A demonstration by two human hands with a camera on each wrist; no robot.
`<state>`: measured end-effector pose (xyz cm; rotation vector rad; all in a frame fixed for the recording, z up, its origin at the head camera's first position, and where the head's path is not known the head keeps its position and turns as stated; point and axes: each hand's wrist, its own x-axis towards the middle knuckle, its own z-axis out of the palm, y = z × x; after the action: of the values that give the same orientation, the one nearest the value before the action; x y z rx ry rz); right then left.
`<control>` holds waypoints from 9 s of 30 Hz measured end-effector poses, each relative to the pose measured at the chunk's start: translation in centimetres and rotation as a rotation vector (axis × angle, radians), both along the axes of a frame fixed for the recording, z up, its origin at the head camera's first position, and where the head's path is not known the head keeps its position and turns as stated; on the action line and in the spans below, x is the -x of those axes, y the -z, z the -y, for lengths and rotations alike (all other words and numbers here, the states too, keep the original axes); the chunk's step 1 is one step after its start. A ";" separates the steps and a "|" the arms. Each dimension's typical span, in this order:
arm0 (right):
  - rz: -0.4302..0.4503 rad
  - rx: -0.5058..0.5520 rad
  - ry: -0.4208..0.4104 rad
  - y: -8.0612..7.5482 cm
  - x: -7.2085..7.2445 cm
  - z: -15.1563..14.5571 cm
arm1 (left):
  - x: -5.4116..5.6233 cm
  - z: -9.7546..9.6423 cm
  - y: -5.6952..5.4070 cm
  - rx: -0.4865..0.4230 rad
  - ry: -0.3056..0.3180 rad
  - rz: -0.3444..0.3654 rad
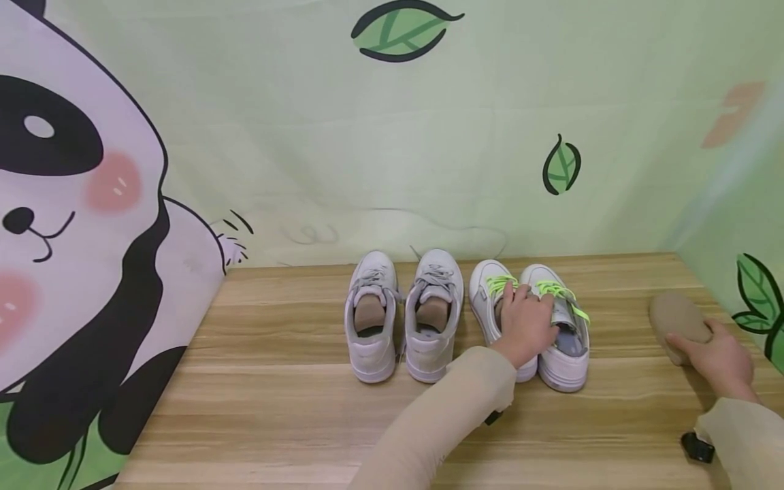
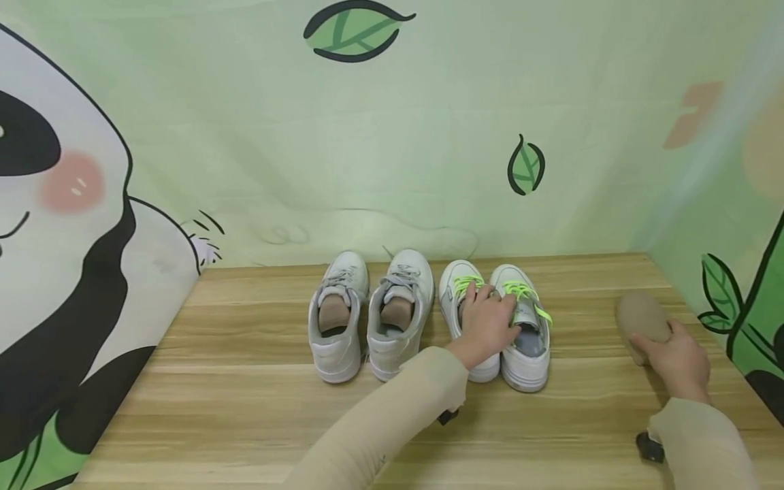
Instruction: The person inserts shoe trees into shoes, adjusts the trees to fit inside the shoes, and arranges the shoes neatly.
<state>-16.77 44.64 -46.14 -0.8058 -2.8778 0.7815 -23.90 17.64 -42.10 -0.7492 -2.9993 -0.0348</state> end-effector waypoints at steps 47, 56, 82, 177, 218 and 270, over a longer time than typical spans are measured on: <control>-0.014 0.007 0.004 0.0 -0.1 0.1 | -0.1 -0.1 0.1 -0.193 0.007 -0.038; -0.027 -0.002 0.006 0.2 0.0 -0.1 | 0.0 -0.4 0.1 -0.185 -0.004 -0.019; -0.002 0.001 0.020 0.3 0.0 0.0 | 0.5 -0.8 0.1 -0.338 0.194 0.197; -0.026 0.028 -0.041 0.4 -0.2 -0.5 | 1.0 -1.2 0.5 -0.387 0.029 -0.009; -0.020 0.089 -0.079 -2.0 0.2 0.7 | 1.5 -1.1 1.1 -0.502 0.025 -0.015; -0.119 -0.075 -0.396 -8.6 -1.4 6.4 | 1.4 -0.8 0.9 -0.539 0.055 -0.012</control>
<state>-15.36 38.28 -37.52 -0.1718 -2.9703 0.7148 -25.29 18.40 -42.99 -0.7504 -2.7433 -0.7957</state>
